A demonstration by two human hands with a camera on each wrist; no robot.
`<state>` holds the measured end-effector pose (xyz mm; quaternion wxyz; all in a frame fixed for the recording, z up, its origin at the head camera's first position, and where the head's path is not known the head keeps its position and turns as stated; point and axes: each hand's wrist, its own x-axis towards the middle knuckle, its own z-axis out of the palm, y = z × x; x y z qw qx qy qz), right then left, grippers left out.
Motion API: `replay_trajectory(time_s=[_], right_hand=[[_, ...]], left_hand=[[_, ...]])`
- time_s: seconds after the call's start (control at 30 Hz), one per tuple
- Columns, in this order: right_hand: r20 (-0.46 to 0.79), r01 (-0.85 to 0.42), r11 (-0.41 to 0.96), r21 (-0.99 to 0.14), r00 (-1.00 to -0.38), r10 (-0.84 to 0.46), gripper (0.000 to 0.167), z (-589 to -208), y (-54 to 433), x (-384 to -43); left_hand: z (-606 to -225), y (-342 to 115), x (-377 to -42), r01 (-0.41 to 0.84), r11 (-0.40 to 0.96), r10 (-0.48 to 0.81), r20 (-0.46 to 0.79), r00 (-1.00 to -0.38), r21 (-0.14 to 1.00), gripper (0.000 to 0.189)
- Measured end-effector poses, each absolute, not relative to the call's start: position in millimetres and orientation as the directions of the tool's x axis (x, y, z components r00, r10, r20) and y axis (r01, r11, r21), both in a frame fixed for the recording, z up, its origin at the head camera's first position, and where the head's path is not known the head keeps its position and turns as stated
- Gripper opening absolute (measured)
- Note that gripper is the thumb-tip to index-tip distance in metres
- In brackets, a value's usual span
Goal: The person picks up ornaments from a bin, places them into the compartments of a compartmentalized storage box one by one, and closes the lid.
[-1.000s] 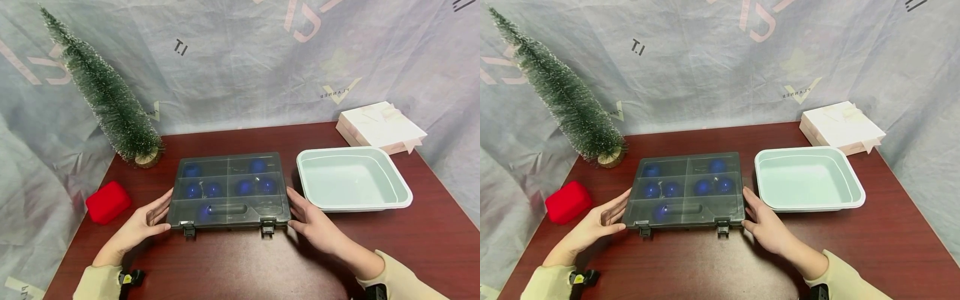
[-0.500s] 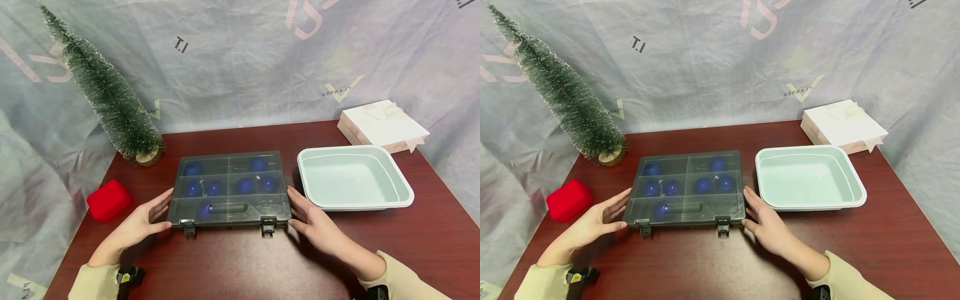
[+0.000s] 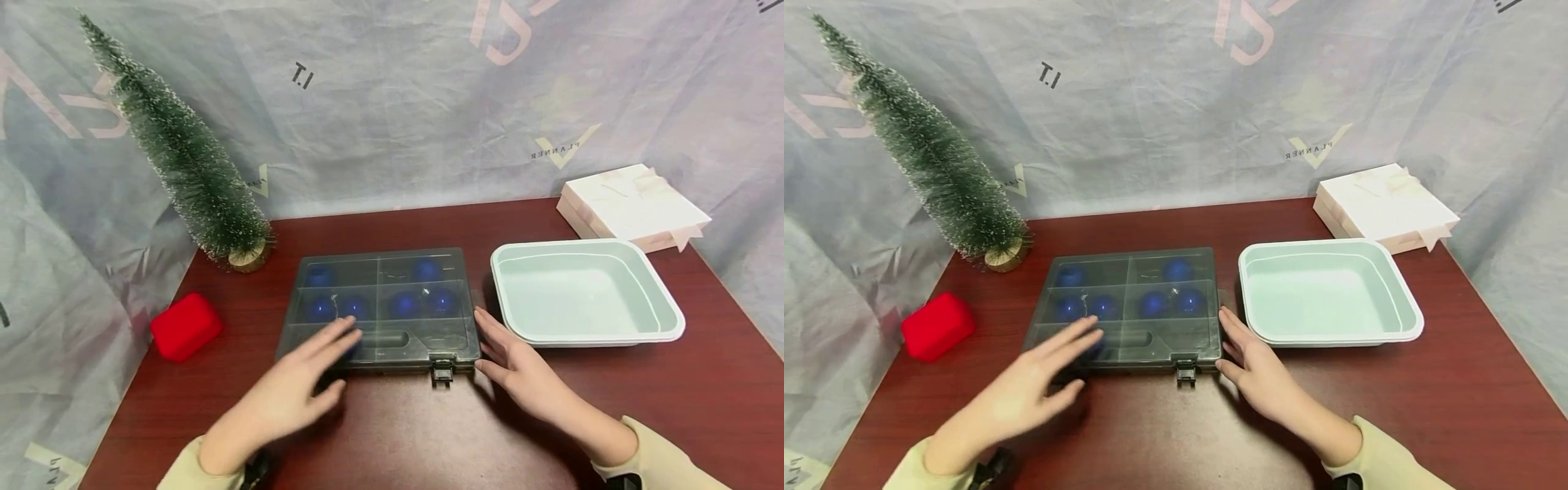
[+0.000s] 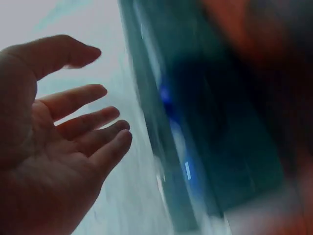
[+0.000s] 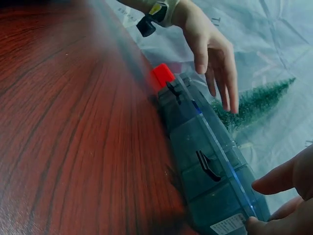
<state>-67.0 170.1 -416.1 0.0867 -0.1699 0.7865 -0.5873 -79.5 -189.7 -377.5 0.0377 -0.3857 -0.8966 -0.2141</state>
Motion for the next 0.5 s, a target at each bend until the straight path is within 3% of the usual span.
replay_trajectory(time_s=[0.17, 0.33, 0.5], right_hand=[[0.065, -0.164, 0.247, -0.955, -0.929, -0.364, 0.072, -416.0, 169.7, -66.4], [0.067, -0.165, 0.243, -0.956, -0.928, -0.366, 0.072, -416.7, 168.3, -66.2], [0.077, -0.175, 0.254, -0.951, -0.932, -0.355, 0.071, -415.4, 168.1, -65.6]], left_hand=[[-387.3, -148.9, -73.5, 0.827, 0.515, 0.803, 0.21, -0.557, 0.225, 0.069], [-396.0, -130.5, -68.8, 0.832, 0.535, 0.828, 0.104, -0.55, 0.145, 0.07], [-400.6, -123.2, -65.1, 0.845, 0.528, 0.836, 0.119, -0.535, 0.091, 0.074]])
